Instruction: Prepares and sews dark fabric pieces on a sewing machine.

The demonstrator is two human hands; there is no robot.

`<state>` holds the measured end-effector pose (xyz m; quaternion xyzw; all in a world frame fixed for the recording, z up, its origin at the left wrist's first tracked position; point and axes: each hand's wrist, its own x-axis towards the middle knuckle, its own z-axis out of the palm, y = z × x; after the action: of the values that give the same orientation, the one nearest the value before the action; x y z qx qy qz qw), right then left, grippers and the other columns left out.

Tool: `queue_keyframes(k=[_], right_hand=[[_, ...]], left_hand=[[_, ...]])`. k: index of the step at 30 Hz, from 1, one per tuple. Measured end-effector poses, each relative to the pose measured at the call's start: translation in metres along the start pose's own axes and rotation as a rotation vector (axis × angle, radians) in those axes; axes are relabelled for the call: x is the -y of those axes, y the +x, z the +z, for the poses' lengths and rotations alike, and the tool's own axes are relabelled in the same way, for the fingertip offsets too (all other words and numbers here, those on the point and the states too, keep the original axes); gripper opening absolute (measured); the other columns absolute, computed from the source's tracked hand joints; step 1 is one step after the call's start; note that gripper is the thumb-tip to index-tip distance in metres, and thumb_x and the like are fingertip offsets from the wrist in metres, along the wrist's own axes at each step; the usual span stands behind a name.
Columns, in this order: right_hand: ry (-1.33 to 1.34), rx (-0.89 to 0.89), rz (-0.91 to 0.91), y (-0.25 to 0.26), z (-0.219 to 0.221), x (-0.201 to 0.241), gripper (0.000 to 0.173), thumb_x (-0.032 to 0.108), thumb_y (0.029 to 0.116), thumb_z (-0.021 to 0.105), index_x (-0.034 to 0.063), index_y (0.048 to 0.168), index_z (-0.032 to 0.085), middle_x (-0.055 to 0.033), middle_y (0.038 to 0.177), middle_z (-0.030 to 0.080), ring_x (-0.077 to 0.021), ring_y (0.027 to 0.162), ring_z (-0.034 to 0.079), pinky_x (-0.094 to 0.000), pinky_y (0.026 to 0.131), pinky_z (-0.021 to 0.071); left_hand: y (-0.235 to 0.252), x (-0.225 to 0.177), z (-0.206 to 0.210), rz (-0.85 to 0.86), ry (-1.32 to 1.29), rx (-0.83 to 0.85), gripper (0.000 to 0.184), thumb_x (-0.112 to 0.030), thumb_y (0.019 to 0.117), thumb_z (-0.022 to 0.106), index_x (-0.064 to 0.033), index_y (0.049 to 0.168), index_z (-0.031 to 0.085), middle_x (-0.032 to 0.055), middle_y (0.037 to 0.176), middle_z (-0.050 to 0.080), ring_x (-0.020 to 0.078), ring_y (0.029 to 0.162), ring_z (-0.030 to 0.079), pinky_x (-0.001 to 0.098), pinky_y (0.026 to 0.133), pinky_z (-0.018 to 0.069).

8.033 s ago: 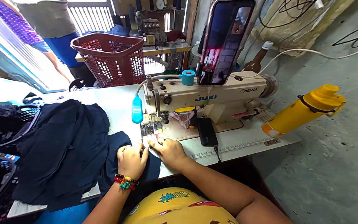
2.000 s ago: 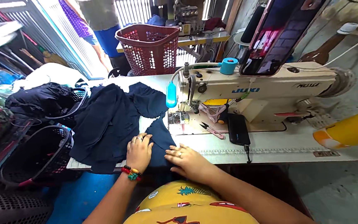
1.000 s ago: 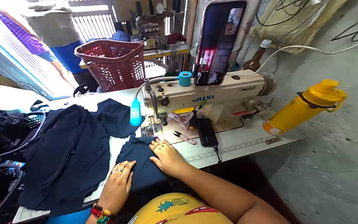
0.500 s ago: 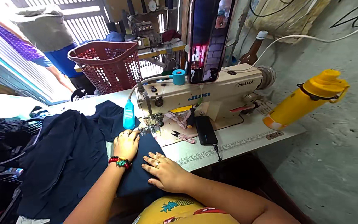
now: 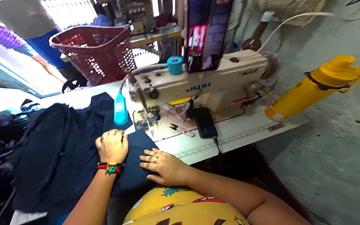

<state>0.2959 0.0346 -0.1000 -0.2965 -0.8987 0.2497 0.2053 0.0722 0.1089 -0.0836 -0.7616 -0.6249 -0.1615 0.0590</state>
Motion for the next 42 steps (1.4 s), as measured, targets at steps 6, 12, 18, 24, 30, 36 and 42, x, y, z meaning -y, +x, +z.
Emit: queue_keyframes(k=[6, 12, 18, 24, 30, 36, 42], right_hand=[[-0.038, -0.021, 0.007, 0.0, 0.006, -0.001, 0.042, 0.03, 0.1034, 0.054, 0.0096, 0.138, 0.064, -0.0113, 0.15, 0.056, -0.0295, 0.148, 0.042, -0.0486, 0.124, 0.0288], [0.031, -0.14, 0.009, -0.005, 0.008, -0.002, 0.033, 0.027, 0.1032, 0.056, 0.0071, 0.125, 0.072, -0.0116, 0.142, 0.063, -0.0288, 0.143, 0.049, -0.0469, 0.122, 0.0335], [0.194, -0.463, 0.565, 0.002, -0.005, -0.001, 0.046, 0.029, 0.0925, 0.071, 0.0037, 0.13, 0.066, -0.0167, 0.121, 0.07, -0.0302, 0.117, 0.064, -0.0464, 0.103, 0.0508], [0.385, -0.515, 0.657, 0.02, -0.012, -0.009, 0.042, 0.022, 0.0875, 0.079, 0.0043, 0.124, 0.066, -0.0046, 0.086, 0.069, -0.0123, 0.078, 0.066, -0.0299, 0.075, 0.0553], [0.493, -0.591, 0.604, 0.019, -0.012, -0.021, 0.037, 0.017, 0.0852, 0.081, 0.0035, 0.116, 0.065, 0.0011, 0.075, 0.068, -0.0027, 0.066, 0.063, -0.0206, 0.068, 0.0538], [0.558, -0.573, 0.601, 0.018, -0.013, -0.026, 0.028, 0.014, 0.0863, 0.079, 0.0044, 0.109, 0.066, 0.0018, 0.074, 0.069, -0.0018, 0.065, 0.063, -0.0194, 0.067, 0.0539], [0.546, -0.576, 0.576, 0.018, -0.011, -0.026, 0.02, 0.012, 0.0885, 0.077, 0.0048, 0.105, 0.067, 0.0008, 0.078, 0.071, -0.0014, 0.068, 0.066, -0.0187, 0.068, 0.0551]], left_hand=[[0.001, -0.009, -0.014, 0.197, -0.25, 0.184, 0.022, -0.008, 0.0992, 0.059, -0.0008, 0.113, 0.074, 0.0203, 0.119, 0.07, 0.0381, 0.12, 0.062, 0.0561, 0.107, 0.0451], [0.037, -0.025, -0.002, 0.036, -0.233, 0.458, 0.055, -0.038, 0.0869, 0.082, -0.0065, 0.129, 0.066, 0.0216, 0.12, 0.066, 0.0438, 0.12, 0.057, 0.0663, 0.101, 0.0414], [0.054, -0.001, -0.014, 0.124, -0.647, 0.554, 0.02, -0.015, 0.0904, 0.077, 0.0012, 0.101, 0.071, 0.0193, 0.11, 0.066, 0.0316, 0.112, 0.059, 0.0502, 0.101, 0.045], [0.06, 0.012, -0.036, 0.128, -0.912, 0.566, 0.006, -0.004, 0.0904, 0.073, -0.0054, 0.095, 0.069, 0.0017, 0.098, 0.068, 0.0061, 0.089, 0.061, 0.0259, 0.081, 0.0499], [0.064, 0.018, -0.028, 0.01, -0.972, 0.485, 0.005, -0.007, 0.0951, 0.069, -0.0042, 0.092, 0.069, -0.0043, 0.072, 0.064, -0.0025, 0.064, 0.057, 0.0171, 0.064, 0.0477], [0.062, 0.017, -0.016, -0.052, -0.989, 0.425, 0.009, -0.01, 0.0937, 0.072, -0.0038, 0.088, 0.068, -0.0031, 0.071, 0.063, -0.0002, 0.064, 0.057, 0.0202, 0.064, 0.0483], [0.063, 0.018, -0.011, -0.036, -0.957, 0.393, 0.013, -0.012, 0.0942, 0.072, -0.0045, 0.086, 0.067, -0.0041, 0.068, 0.057, 0.0, 0.061, 0.05, 0.0194, 0.061, 0.0431]])
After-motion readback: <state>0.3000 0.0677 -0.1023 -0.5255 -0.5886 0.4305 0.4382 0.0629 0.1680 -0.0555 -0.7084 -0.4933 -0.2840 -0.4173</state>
